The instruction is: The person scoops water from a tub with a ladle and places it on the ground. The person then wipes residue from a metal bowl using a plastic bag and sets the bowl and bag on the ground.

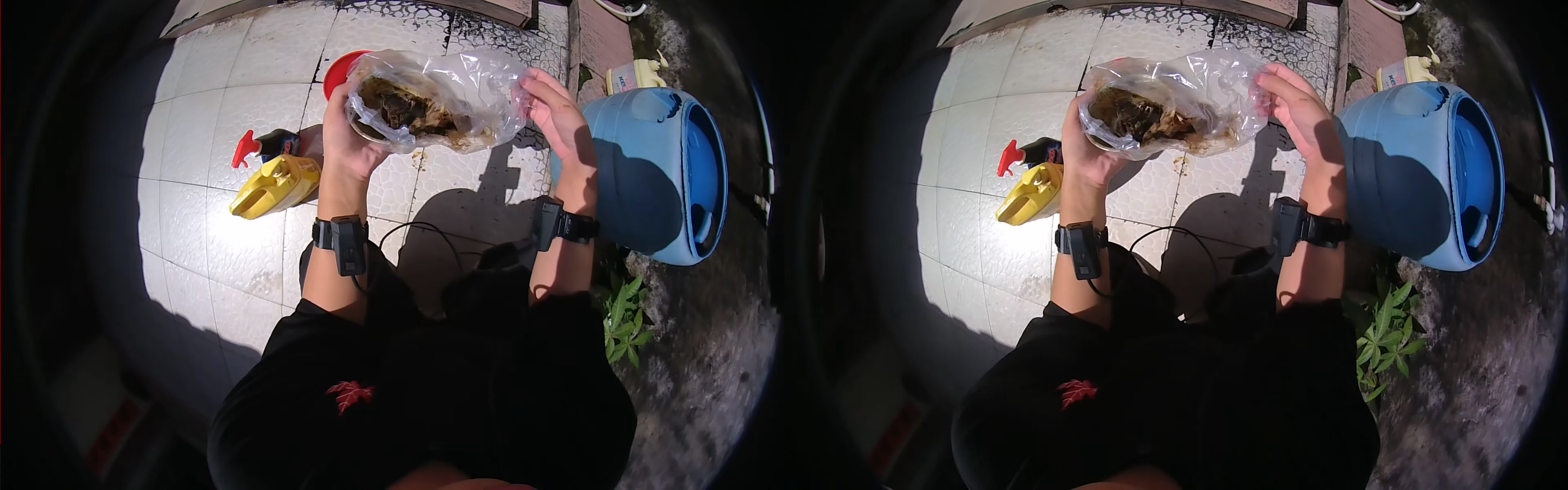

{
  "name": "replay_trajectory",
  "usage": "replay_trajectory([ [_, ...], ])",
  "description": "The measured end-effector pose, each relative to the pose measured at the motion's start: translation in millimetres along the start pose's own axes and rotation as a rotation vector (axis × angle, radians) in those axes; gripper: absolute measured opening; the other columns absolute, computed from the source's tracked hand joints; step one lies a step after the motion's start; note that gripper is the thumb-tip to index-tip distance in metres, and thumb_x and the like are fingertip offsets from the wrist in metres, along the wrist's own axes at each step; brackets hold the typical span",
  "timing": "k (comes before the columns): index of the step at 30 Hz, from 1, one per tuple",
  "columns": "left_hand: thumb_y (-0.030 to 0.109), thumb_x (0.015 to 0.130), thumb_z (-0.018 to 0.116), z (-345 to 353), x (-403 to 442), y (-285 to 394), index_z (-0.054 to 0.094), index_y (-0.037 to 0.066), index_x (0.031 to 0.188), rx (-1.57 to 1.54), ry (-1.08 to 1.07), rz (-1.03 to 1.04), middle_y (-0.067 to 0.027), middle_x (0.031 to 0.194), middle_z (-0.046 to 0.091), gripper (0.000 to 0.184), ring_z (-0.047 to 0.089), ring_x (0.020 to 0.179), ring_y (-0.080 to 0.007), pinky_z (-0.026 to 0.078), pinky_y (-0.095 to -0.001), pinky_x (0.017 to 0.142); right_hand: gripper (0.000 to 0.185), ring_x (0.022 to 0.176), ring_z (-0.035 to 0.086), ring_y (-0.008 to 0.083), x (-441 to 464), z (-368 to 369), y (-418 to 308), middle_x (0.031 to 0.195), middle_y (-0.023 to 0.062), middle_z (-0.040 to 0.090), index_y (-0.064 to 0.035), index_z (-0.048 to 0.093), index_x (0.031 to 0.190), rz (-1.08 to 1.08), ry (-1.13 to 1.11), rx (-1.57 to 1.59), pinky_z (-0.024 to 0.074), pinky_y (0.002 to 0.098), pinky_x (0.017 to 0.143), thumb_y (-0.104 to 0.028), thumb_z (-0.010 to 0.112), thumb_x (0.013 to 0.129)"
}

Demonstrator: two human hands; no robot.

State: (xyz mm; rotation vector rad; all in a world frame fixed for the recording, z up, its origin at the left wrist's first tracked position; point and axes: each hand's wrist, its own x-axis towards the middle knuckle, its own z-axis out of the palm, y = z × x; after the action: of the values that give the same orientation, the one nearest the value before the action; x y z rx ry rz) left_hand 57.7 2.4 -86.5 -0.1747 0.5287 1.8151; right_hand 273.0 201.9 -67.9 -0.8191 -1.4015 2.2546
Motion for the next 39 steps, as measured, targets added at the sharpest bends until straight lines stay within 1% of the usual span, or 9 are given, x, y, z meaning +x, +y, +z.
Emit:
replay_trajectory([
  [6,0.033,0.084,0.052,0,4,-16,0.048,0.0,0.12,0.083,0.116,-0.137,-0.0174,0.119,0.053,0.049,0.051,0.111,-0.0344,0.043,-0.0547,0.093,0.025,0.07,0.056,0.0139,-6,-3,-12,0.09,0.0084,0.061,-0.0041,0.051,0.11,0.014,0.082,0.134,0.044,0.0247,0.057,-0.014,0.054,0.088],
  [15,0.039,0.085,0.051,-26,26,-54,0.046,0.004,0.126,0.254,0.135,-0.254,-0.016,0.125,0.051,0.054,0.052,0.11,-0.0334,0.043,-0.0556,0.091,0.027,0.068,0.052,0.0166,-18,13,-31,0.097,0.0153,0.059,-0.0027,0.048,0.112,-0.121,-0.093,0.283,0.0405,0.0252,0.054,-0.015,0.049,0.088],
  [21,0.049,0.086,0.039,-56,41,-73,0.047,0.005,0.123,0.205,0.081,-0.4,-0.0181,0.119,0.053,0.058,0.054,0.106,-0.0364,0.044,-0.0573,0.087,0.025,0.067,0.05,0.0164,-28,26,-37,0.1,0.0172,0.059,-0.0044,0.046,0.111,-0.149,-0.128,0.274,0.0388,0.025,0.054,-0.016,0.047,0.089],
  [23,0.049,0.086,0.041,-69,47,-77,0.044,0.006,0.124,0.241,0.276,-0.405,-0.0159,0.127,0.046,0.058,0.046,0.116,-0.0354,0.04,-0.0585,0.09,0.022,0.064,0.049,0.0142,-29,25,-38,0.1,0.0166,0.06,-0.0068,0.046,0.109,-0.152,-0.135,0.267,0.0379,0.0237,0.054,-0.017,0.047,0.089],
  [26,0.051,0.085,0.042,-82,46,-80,0.045,0.006,0.118,0.297,0.317,-0.463,-0.0146,0.119,0.047,0.056,0.046,0.112,-0.0324,0.039,-0.0568,0.089,0.022,0.064,0.049,0.0151,-29,20,-37,0.101,0.0177,0.06,-0.007,0.045,0.109,-0.159,-0.164,0.265,0.0377,0.0242,0.054,-0.017,0.047,0.089],
  [31,0.047,0.084,0.047,-72,39,-78,0.048,0.009,0.107,0.661,0.438,-0.383,-0.0087,0.104,0.046,0.045,0.047,0.096,-0.0246,0.041,-0.0492,0.086,0.021,0.066,0.05,0.0162,-23,4,-29,0.101,0.0186,0.06,-0.008,0.045,0.109,-0.143,-0.172,0.317,0.0375,0.0247,0.054,-0.015,0.047,0.089],
  [33,0.045,0.083,0.05,-68,39,-81,0.05,0.009,0.104,0.911,0.259,-0.336,-0.0068,0.102,0.046,0.041,0.047,0.095,-0.0216,0.042,-0.0453,0.084,0.021,0.067,0.051,0.0165,-22,2,-28,0.101,0.0186,0.06,-0.0076,0.045,0.109,-0.132,-0.111,0.316,0.0372,0.0245,0.054,-0.015,0.046,0.089],
  [34,0.042,0.081,0.053,-67,39,-83,0.052,0.004,0.101,0.953,0.254,-0.273,-0.0088,0.107,0.047,0.043,0.046,0.102,-0.0227,0.043,-0.0454,0.085,0.021,0.068,0.051,0.0167,-21,1,-27,0.101,0.0187,0.06,-0.0073,0.045,0.109,-0.118,-0.052,0.313,0.0369,0.0244,0.054,-0.014,0.046,0.089],
  [39,0.037,0.079,0.058,-62,47,-89,0.052,0.003,0.105,0.932,0.338,-0.247,-0.0095,0.109,0.047,0.043,0.047,0.102,-0.0231,0.043,-0.0454,0.085,0.023,0.072,0.052,0.0198,-21,-12,-22,0.101,0.019,0.059,-0.0049,0.046,0.11,-0.095,-0.105,0.341,0.0379,0.0269,0.056,-0.013,0.046,0.088],
])
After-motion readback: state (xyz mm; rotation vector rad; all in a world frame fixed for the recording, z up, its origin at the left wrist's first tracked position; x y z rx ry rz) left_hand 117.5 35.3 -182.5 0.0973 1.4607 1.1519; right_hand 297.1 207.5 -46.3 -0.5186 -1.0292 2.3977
